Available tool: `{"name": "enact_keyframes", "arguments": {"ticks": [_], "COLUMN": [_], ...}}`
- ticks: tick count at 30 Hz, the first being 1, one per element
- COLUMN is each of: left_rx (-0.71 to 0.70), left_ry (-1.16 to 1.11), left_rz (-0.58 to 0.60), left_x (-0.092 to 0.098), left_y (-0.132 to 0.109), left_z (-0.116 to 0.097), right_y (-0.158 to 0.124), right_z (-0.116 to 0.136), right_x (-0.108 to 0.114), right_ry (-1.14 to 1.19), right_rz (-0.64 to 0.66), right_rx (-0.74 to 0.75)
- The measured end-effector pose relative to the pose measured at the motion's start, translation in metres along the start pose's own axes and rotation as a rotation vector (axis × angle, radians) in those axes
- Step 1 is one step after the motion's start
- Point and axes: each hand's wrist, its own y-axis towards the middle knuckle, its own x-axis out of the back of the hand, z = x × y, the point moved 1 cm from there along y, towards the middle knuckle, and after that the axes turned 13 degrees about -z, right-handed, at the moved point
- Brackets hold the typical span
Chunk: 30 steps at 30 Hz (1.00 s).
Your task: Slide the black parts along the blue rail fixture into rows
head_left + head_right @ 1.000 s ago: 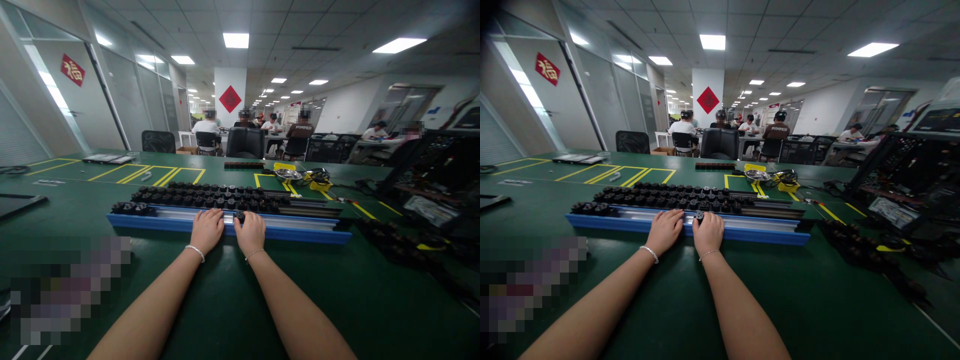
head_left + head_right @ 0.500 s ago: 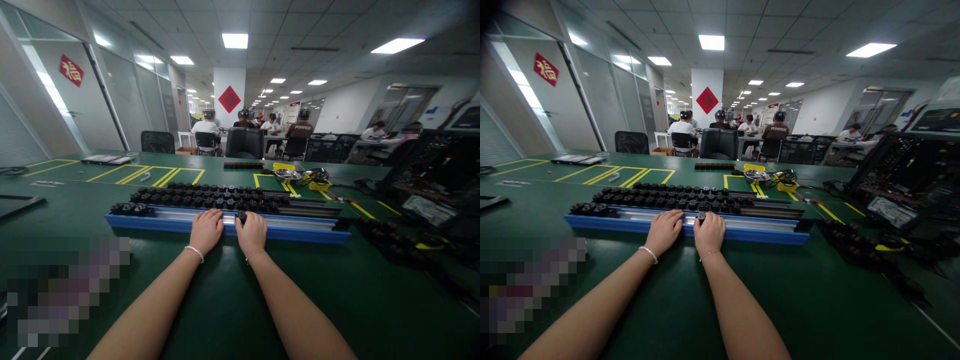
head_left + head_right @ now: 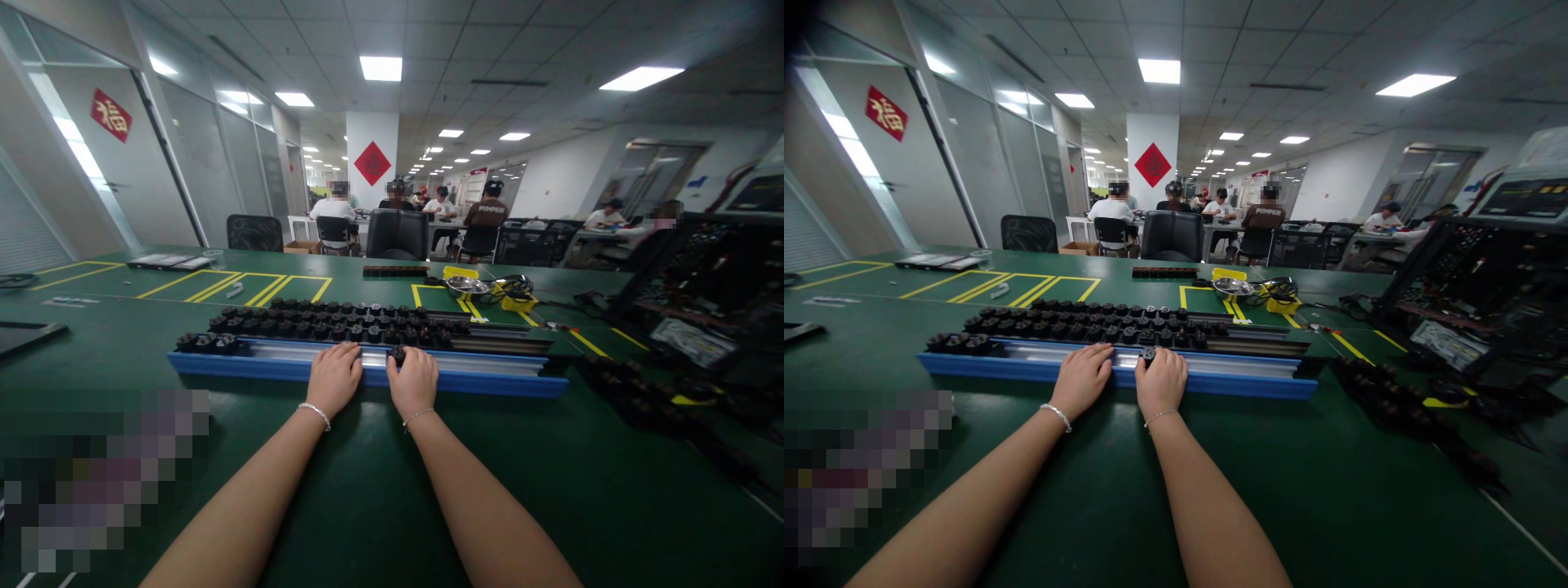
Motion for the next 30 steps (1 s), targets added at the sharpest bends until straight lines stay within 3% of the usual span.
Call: {"name": "enact_keyframes", "arguments": {"ticks": [30], "left_rx": [0.007], "left_ry": [-0.005], "left_rz": [-0.002], "left_x": [0.0009], "left_y": [0.0006], "left_z": [-0.0003], "right_y": [0.0038], "right_z": [-0.0096], "right_x": [0.0059], "right_ry": [-0.039], "right_rz": [-0.024], "right_rx": [-0.068]}}
